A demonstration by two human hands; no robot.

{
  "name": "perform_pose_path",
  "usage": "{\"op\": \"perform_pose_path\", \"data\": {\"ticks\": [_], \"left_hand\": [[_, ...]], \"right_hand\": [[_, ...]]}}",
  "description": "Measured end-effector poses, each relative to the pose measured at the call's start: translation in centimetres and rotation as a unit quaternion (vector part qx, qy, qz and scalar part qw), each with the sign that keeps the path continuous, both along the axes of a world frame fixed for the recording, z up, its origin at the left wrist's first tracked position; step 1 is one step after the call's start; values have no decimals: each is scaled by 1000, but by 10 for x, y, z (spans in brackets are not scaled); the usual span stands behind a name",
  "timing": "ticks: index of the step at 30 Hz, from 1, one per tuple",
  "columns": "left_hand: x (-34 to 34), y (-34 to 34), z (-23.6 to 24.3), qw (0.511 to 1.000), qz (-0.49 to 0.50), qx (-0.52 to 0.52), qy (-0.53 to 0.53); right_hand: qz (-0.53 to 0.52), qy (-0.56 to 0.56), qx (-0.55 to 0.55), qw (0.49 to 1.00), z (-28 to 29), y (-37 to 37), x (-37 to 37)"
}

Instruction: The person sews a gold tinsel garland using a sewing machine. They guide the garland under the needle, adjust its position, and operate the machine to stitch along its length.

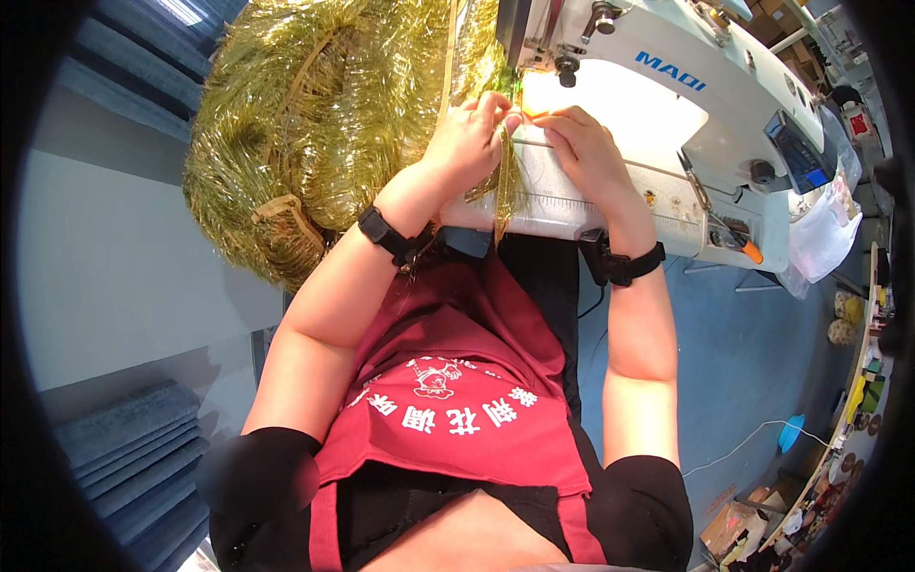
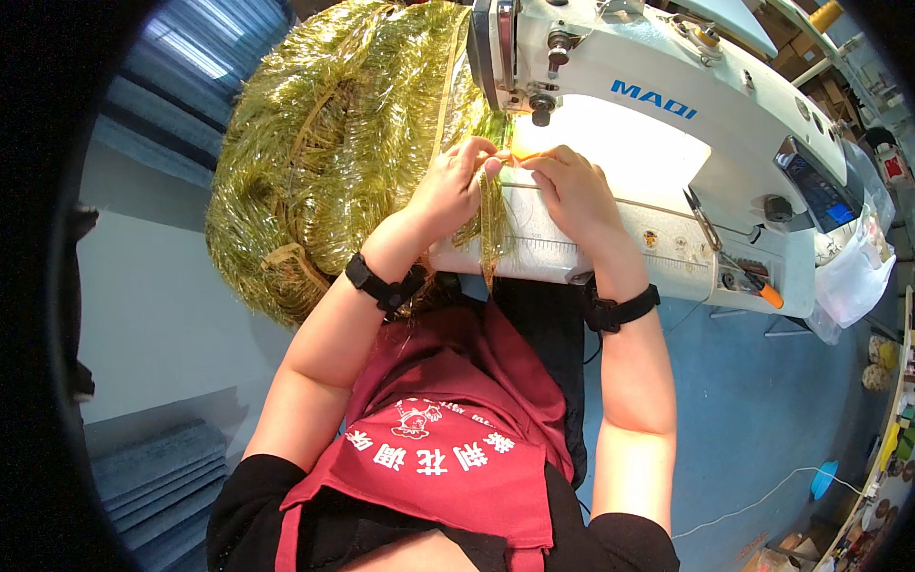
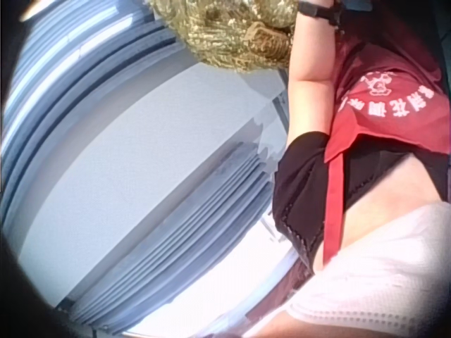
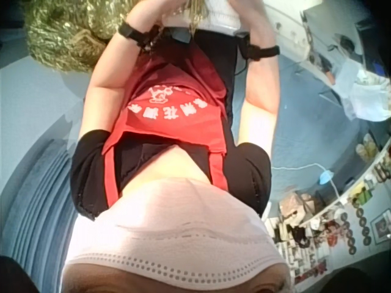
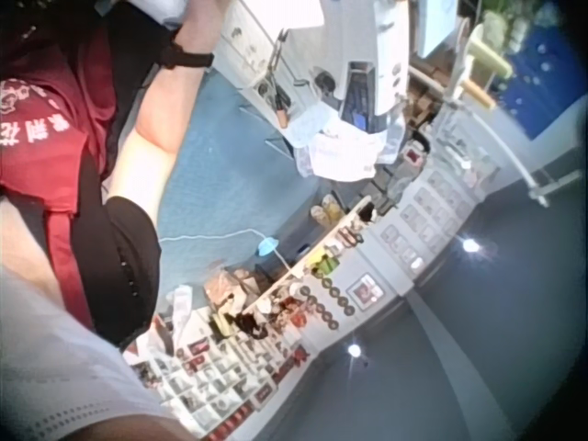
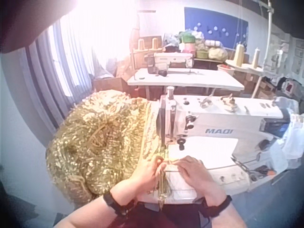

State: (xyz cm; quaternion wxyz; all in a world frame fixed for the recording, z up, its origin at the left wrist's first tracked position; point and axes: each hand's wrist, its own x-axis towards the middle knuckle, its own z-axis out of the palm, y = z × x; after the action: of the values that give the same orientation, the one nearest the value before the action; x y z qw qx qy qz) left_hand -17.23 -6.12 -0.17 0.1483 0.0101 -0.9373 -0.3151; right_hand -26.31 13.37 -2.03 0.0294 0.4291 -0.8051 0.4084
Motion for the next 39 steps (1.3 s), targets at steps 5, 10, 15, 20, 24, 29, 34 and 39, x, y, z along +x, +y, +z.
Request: {"op": "perform_pose_path", "data": {"ticks": [5, 10, 15, 20, 24, 29, 34, 39], "left_hand": [[-5, 0, 8, 1000, -5, 18, 3], [-5, 1, 8, 999, -8, 12, -47], [-2, -7, -3, 996, -52, -73, -1], [6, -6, -9, 975, -54, -216, -2], [11, -6, -7, 966, -59, -252, 11], [13, -8, -7, 946, -48, -316, 48], [14, -9, -9, 939, -45, -332, 75], [14, -9, -7, 940, -45, -331, 68]], "right_hand": [[-43, 50, 29, 997, 9, -21, 1], [-21, 78, 27, 996, 10, -38, -2], [7, 44, -32, 999, 0, -27, -3], [21, 15, -50, 998, -10, -17, -1], [30, 38, -82, 995, -17, -17, 3], [25, 111, -80, 990, -22, -18, 10], [3, 135, -76, 988, -24, -21, 16], [-13, 153, -77, 985, -26, -22, 18]]}}
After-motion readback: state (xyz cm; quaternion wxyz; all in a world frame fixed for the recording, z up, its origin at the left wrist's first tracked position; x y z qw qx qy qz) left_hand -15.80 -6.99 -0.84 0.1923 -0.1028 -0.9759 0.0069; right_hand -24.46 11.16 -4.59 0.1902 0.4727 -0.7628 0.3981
